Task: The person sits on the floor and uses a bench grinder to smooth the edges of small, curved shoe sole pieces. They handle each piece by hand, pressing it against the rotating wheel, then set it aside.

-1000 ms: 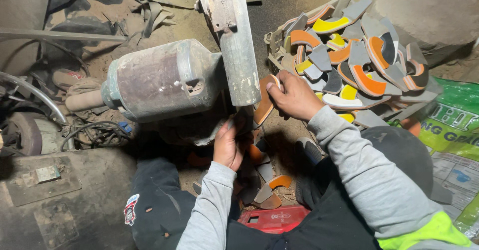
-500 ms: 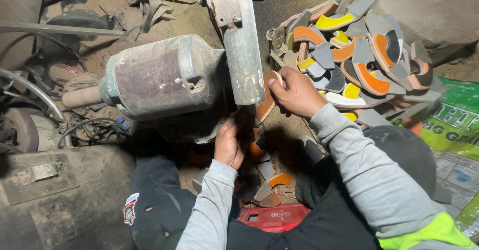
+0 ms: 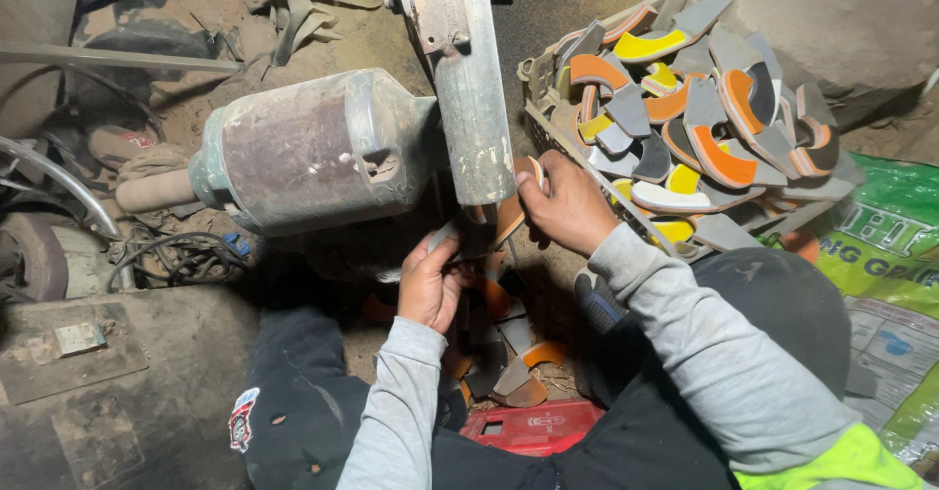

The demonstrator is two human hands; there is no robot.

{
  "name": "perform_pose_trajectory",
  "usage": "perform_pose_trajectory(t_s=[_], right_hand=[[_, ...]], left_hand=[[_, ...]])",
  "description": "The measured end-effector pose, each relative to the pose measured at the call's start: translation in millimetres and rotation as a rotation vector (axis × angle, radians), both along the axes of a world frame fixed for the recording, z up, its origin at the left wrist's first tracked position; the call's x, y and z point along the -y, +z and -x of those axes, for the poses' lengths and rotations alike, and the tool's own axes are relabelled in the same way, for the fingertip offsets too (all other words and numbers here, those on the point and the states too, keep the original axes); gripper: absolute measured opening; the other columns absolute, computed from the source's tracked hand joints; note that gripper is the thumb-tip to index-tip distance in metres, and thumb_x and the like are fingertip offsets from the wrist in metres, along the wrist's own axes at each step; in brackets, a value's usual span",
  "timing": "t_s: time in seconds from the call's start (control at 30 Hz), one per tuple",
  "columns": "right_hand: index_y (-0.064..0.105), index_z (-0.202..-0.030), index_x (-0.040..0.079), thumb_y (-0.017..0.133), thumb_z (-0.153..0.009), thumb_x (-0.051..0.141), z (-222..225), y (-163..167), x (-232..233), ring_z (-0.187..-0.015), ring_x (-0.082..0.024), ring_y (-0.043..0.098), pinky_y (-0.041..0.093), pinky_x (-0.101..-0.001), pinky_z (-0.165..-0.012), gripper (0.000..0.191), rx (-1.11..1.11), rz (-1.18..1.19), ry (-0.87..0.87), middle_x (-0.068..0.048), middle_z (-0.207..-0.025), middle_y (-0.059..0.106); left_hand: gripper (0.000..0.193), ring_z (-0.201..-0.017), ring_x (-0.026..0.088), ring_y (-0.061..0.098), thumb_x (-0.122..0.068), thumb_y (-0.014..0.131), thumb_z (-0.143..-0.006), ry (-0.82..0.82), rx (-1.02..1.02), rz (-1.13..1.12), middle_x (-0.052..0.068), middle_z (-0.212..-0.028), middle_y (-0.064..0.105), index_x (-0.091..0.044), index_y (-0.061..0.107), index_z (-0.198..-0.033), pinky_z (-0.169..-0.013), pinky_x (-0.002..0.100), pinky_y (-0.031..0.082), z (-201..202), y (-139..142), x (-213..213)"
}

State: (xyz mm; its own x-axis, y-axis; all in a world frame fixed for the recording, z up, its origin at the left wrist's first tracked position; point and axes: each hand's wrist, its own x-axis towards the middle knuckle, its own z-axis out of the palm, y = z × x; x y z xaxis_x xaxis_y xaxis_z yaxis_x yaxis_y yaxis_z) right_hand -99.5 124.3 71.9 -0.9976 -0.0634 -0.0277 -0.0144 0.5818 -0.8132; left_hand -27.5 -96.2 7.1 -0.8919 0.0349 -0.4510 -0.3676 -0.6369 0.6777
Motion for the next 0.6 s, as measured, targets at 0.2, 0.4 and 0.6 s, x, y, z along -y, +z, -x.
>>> perform_pose_trajectory(t_s=[0.2, 0.4, 0.6], right_hand=[[0.058, -0.094, 0.0, 0.062, -0.095, 0.031, -19, 3, 10, -0.059, -0.034, 0.067, 0.05, -0.0456, -0.059, 0.032, 0.088, 0.014, -0.066, -0.017, -0.062, 0.063], [0.059, -0.1, -0.001, 0.062, -0.094, 0.031, -37, -3, 18, -0.065, -0.033, 0.071, 0.054, -0.0427, -0.063, 0.032, 0.013, 0.096, -0.079, -0.016, -0.069, 0.068], [0.061, -0.106, -0.002, 0.063, -0.094, 0.031, -55, -17, 21, -0.069, -0.034, 0.072, 0.055, -0.0428, -0.065, 0.035, -0.034, 0.087, -0.084, -0.018, -0.074, 0.07]], left_hand=[[0.018, -0.054, 0.012, 0.056, -0.015, 0.071, -0.093, -0.007, 0.018, 0.08, 0.004, -0.078, 0.066, -0.002, 0.066, -0.104, -0.049, 0.026, 0.044, 1, 12, 7], [0.019, -0.053, 0.012, 0.055, -0.015, 0.074, -0.091, -0.002, 0.046, 0.12, 0.005, -0.076, 0.063, 0.0, 0.065, -0.099, -0.049, 0.027, 0.043, -6, 22, 15], [0.02, -0.053, 0.012, 0.055, -0.014, 0.076, -0.088, 0.018, 0.06, 0.139, 0.006, -0.077, 0.064, 0.0, 0.064, -0.095, -0.048, 0.027, 0.042, -13, 23, 21]])
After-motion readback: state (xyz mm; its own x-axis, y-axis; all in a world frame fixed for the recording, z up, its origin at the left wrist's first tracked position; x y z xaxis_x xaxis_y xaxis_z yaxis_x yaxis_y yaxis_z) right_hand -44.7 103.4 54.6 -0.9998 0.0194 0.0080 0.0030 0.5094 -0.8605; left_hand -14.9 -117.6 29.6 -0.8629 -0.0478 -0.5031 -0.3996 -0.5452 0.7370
